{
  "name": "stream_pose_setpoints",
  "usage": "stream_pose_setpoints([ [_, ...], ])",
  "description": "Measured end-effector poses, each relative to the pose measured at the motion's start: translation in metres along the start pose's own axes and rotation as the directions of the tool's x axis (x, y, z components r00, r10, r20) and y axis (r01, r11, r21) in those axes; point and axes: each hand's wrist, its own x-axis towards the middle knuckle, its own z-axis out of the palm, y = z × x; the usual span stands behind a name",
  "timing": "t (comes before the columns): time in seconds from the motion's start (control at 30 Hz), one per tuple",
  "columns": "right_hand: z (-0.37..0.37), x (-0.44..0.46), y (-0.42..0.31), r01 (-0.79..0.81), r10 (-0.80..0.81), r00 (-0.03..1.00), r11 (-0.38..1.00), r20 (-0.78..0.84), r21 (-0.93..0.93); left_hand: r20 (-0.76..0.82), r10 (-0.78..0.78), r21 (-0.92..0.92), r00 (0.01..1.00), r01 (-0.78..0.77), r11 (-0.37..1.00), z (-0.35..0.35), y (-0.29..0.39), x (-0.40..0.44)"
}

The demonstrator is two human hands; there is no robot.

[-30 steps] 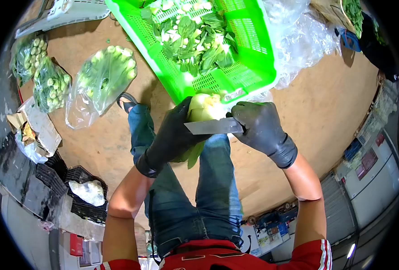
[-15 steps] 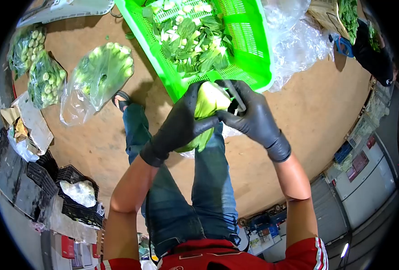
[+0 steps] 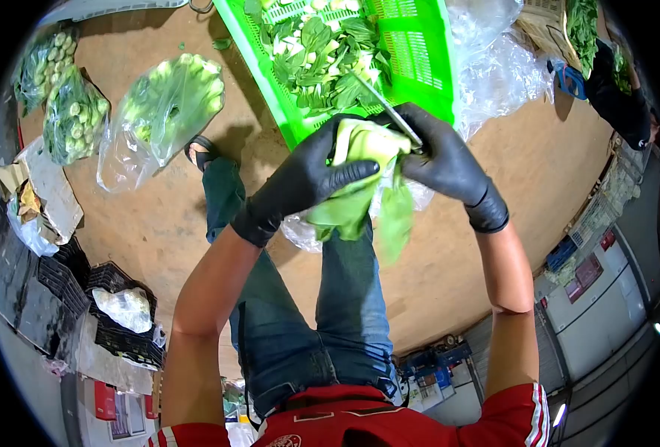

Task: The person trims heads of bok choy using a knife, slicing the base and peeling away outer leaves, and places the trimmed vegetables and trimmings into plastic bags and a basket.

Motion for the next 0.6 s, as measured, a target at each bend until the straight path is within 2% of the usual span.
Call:
stream_pose_setpoints([
  [0.03, -0.007, 0.001, -0.001, 0.005, -0.007, 1.000, 0.997, 0.024, 0.073, 0.003, -0.043, -0.028, 0.999, 0.043, 0.999, -0.002, 0.002, 0.003],
  [0.1, -0.016, -0.002, -0.003, -0.089, 0.074, 0.994, 0.973, 0.076, 0.215, 0.050, -0.030, -0.060, 0.998, 0.033, 0.998, -0.004, 0.009, 0.006],
  [0.13, -0.017, -0.003, -0.002, -0.129, 0.114, 0.990, 0.971, 0.086, 0.202, 0.048, -0.030, -0.047, 0.998, 0.032, 0.998, -0.003, 0.011, 0.007],
  [0.23, -0.012, -0.004, -0.002, -0.091, 0.097, 0.995, 0.987, -0.035, 0.129, 0.005, -0.028, -0.037, 1.000, 0.028, 0.999, 0.008, 0.013, 0.007],
  [0.27, -0.005, -0.005, -0.008, -0.142, 0.141, 0.980, 0.990, -0.140, 0.006, -0.033, -0.023, -0.052, 0.999, 0.022, 0.998, 0.015, 0.010, 0.005],
  [0.3, 0.001, -0.008, -0.008, -0.117, 0.106, 0.973, 0.992, -0.203, -0.042, -0.070, -0.022, -0.068, 0.997, 0.018, 0.998, 0.019, 0.010, 0.003],
  [0.33, 0.001, -0.011, -0.009, -0.069, 0.052, 0.982, 0.994, -0.180, -0.088, -0.033, -0.110, -0.071, 0.993, 0.107, 0.992, 0.013, 0.009, 0.004],
  [0.37, 0.000, -0.013, -0.011, -0.019, -0.001, 0.988, 0.991, -0.155, -0.131, -0.005, -0.104, -0.135, 0.995, 0.102, 0.986, 0.010, 0.011, 0.002],
  [0.43, -0.017, -0.016, -0.008, -0.188, 0.185, 0.982, 0.973, 0.033, 0.136, 0.186, -0.260, -0.196, 0.948, 0.295, 0.935, -0.005, 0.023, 0.002],
  [0.47, -0.025, -0.015, 0.002, -0.202, 0.195, 0.979, 0.931, 0.055, 0.303, 0.171, -0.251, -0.222, 0.953, 0.285, 0.932, -0.007, 0.021, 0.002],
  [0.5, -0.027, -0.008, 0.012, -0.150, 0.168, 0.983, 0.969, -0.079, 0.197, 0.153, -0.240, -0.247, 0.958, 0.273, 0.930, -0.008, 0.019, 0.001],
  [0.53, -0.029, -0.004, 0.018, -0.135, 0.118, 0.976, 0.988, -0.183, -0.080, 0.135, -0.227, -0.270, 0.964, 0.257, 0.928, -0.008, 0.016, 0.002],
  [0.57, -0.030, -0.003, 0.021, -0.139, 0.042, 0.962, 0.926, -0.269, -0.352, 0.047, -0.164, -0.162, 0.985, 0.170, 0.972, -0.006, 0.009, 0.002],
  [0.6, -0.027, -0.004, 0.026, -0.131, 0.061, 0.954, 0.965, -0.294, -0.226, -0.034, -0.086, -0.045, 0.996, 0.085, 0.995, 0.000, 0.000, 0.002],
])
